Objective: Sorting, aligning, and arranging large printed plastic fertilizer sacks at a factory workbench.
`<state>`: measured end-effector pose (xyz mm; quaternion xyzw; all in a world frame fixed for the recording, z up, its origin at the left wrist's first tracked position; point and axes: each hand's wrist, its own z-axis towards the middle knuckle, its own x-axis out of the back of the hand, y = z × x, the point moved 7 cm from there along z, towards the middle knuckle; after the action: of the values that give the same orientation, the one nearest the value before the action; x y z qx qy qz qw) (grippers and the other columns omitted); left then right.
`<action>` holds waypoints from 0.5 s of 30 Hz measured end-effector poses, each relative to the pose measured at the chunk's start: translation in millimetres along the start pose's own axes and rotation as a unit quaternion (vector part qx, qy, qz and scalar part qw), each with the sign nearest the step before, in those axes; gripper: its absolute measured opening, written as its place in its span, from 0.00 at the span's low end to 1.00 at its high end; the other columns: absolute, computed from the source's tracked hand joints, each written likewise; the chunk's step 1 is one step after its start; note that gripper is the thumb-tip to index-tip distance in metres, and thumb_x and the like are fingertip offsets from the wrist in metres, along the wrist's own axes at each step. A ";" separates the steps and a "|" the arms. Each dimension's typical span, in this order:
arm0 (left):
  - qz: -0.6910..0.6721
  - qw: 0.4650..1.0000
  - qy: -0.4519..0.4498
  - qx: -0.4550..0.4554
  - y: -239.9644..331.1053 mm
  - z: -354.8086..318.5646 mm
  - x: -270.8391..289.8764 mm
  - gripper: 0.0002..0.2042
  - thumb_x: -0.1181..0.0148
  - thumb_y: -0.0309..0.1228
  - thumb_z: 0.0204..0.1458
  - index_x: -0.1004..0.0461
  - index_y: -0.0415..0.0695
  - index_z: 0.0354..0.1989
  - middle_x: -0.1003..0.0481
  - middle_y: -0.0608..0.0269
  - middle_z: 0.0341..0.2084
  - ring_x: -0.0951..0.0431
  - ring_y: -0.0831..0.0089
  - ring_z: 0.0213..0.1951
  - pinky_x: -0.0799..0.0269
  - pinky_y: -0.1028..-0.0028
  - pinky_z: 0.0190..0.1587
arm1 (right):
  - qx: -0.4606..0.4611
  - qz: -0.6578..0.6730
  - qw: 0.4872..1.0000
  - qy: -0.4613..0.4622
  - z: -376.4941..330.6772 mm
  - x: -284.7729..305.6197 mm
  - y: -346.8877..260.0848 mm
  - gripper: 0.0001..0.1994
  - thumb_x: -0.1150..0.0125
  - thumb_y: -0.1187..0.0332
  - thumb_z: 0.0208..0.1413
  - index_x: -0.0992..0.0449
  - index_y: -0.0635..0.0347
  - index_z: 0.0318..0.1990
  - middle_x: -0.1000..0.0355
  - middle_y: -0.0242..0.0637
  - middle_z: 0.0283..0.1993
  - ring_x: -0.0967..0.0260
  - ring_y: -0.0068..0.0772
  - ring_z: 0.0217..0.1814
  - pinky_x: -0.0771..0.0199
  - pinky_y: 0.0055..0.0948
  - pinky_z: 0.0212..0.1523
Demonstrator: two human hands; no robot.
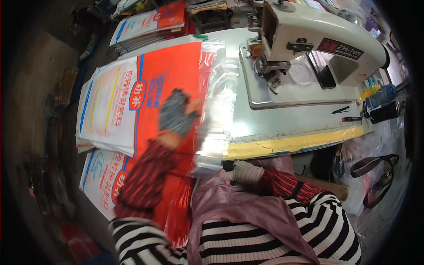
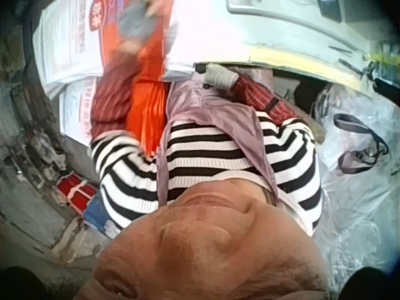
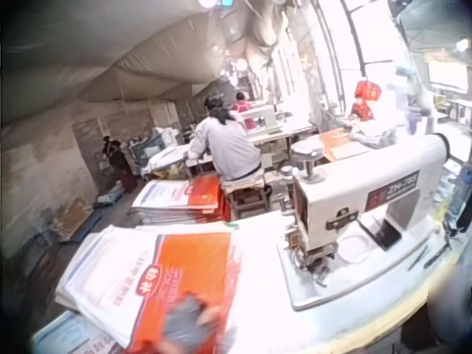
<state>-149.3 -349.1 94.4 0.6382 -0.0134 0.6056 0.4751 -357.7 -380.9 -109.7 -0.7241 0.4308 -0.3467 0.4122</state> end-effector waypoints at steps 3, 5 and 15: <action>0.180 0.969 0.152 -0.069 -1.7 29.5 -61.0 0.17 0.38 0.41 0.45 0.32 0.38 0.32 0.28 0.53 0.23 0.26 0.55 0.29 0.30 0.65 0.33 | 0.012 0.125 0.992 0.022 -32.1 32.3 -62.7 0.11 0.44 0.58 0.48 0.25 0.56 0.30 0.29 0.33 0.22 0.33 0.25 0.25 0.34 0.28 0.30; 0.182 0.980 0.079 0.022 -28.3 37.9 -94.0 0.14 0.36 0.35 0.43 0.31 0.38 0.29 0.28 0.58 0.21 0.26 0.63 0.25 0.31 0.69 0.31 | 0.031 0.187 0.981 0.037 -35.9 57.6 -67.1 0.07 0.43 0.64 0.46 0.25 0.56 0.30 0.29 0.32 0.23 0.33 0.22 0.26 0.34 0.25 0.31; -0.311 0.932 -0.100 0.156 -48.1 17.4 -79.9 0.09 0.40 0.32 0.50 0.26 0.38 0.25 0.30 0.72 0.18 0.35 0.84 0.22 0.38 0.82 0.26 | 0.007 0.205 0.916 0.345 28.0 189.8 -108.7 0.14 0.44 0.57 0.50 0.26 0.60 0.27 0.34 0.26 0.19 0.40 0.18 0.21 0.39 0.21 0.24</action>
<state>-128.8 -378.2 6.5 0.7335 0.2333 0.3553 0.5305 -223.2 -513.7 3.8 -0.4522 0.6827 -0.4860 0.3054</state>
